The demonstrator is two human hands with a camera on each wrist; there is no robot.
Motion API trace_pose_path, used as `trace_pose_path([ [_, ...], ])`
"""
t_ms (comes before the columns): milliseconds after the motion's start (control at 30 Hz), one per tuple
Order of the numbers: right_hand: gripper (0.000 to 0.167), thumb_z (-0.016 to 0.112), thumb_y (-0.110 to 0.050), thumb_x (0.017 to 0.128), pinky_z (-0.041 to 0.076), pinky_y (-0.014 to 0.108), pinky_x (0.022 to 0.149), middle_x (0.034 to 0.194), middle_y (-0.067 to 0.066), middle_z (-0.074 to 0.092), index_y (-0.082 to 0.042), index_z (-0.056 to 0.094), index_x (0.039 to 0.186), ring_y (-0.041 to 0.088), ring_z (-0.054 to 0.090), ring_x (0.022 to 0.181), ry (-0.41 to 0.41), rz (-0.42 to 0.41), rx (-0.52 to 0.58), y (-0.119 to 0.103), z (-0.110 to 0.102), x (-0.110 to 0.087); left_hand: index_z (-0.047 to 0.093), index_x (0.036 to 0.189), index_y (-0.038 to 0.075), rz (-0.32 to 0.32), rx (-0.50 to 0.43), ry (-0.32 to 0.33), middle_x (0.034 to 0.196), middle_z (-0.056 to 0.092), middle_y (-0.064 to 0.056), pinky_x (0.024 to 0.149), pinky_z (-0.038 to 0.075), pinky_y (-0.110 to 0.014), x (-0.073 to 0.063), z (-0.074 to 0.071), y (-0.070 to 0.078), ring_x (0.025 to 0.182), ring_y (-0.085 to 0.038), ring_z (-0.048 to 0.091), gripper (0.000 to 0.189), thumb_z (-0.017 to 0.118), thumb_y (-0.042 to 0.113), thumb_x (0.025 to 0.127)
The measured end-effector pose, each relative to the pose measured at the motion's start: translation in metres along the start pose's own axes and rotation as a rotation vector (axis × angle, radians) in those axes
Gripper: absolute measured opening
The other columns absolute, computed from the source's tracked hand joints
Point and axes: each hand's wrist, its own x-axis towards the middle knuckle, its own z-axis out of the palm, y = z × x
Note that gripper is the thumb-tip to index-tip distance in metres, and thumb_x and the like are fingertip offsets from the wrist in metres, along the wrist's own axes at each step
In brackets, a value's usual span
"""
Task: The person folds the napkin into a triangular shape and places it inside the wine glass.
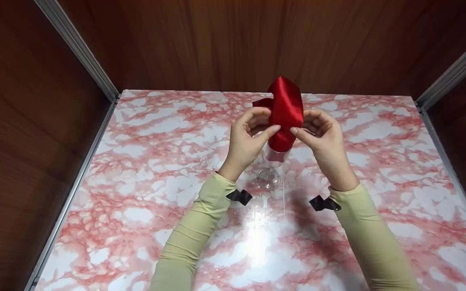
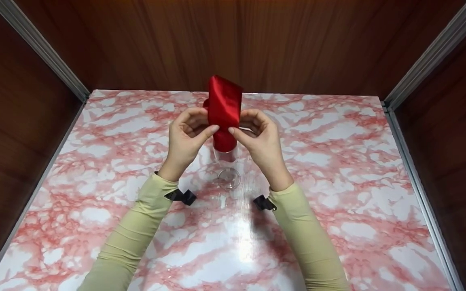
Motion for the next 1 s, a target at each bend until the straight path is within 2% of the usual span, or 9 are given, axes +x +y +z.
trace_pose_path([
  [300, 0.025, 0.071, 0.013, 0.077, 0.053, 0.027, 0.078, 0.091, 0.010, 0.067, 0.000, 0.064, 0.098, 0.019, 0.064, 0.084, 0.008, -0.006, -0.021, 0.001, -0.001, 0.001, 0.055, 0.095, -0.010, -0.017, -0.028, 0.020, 0.090, 0.064, -0.012, 0.080, 0.054, -0.045, 0.009, 0.003, 0.008, 0.089, -0.025, 0.065, 0.030, 0.077, -0.008, 0.074],
  [400, 0.027, 0.071, 0.014, 0.077, 0.053, 0.028, 0.078, 0.091, 0.009, 0.067, -0.001, 0.064, 0.098, 0.018, 0.064, 0.085, -0.002, -0.008, -0.023, 0.001, -0.002, 0.001, 0.054, 0.094, -0.009, 0.001, -0.028, 0.020, 0.088, 0.062, -0.013, 0.078, 0.055, -0.046, 0.011, 0.004, 0.009, 0.087, -0.025, 0.065, 0.030, 0.077, -0.009, 0.074],
  [600, 0.033, 0.071, 0.016, 0.075, 0.054, 0.031, 0.081, 0.093, 0.010, 0.066, -0.001, 0.060, 0.101, 0.021, 0.063, 0.090, -0.039, -0.021, -0.031, 0.002, -0.002, 0.002, 0.054, 0.092, -0.011, 0.022, -0.033, 0.023, 0.089, 0.062, -0.013, 0.078, 0.055, -0.045, 0.011, 0.004, 0.009, 0.085, -0.021, 0.066, 0.027, 0.074, -0.013, 0.075],
  [1000, 0.033, 0.071, 0.017, 0.074, 0.054, 0.031, 0.079, 0.092, 0.011, 0.065, 0.000, 0.059, 0.100, 0.021, 0.063, 0.089, -0.048, -0.043, -0.047, 0.007, -0.003, 0.000, 0.053, 0.090, -0.012, 0.033, -0.040, 0.035, 0.088, 0.061, -0.009, 0.080, 0.054, -0.044, 0.008, 0.004, 0.003, 0.083, -0.016, 0.064, 0.025, 0.073, -0.015, 0.075],
])
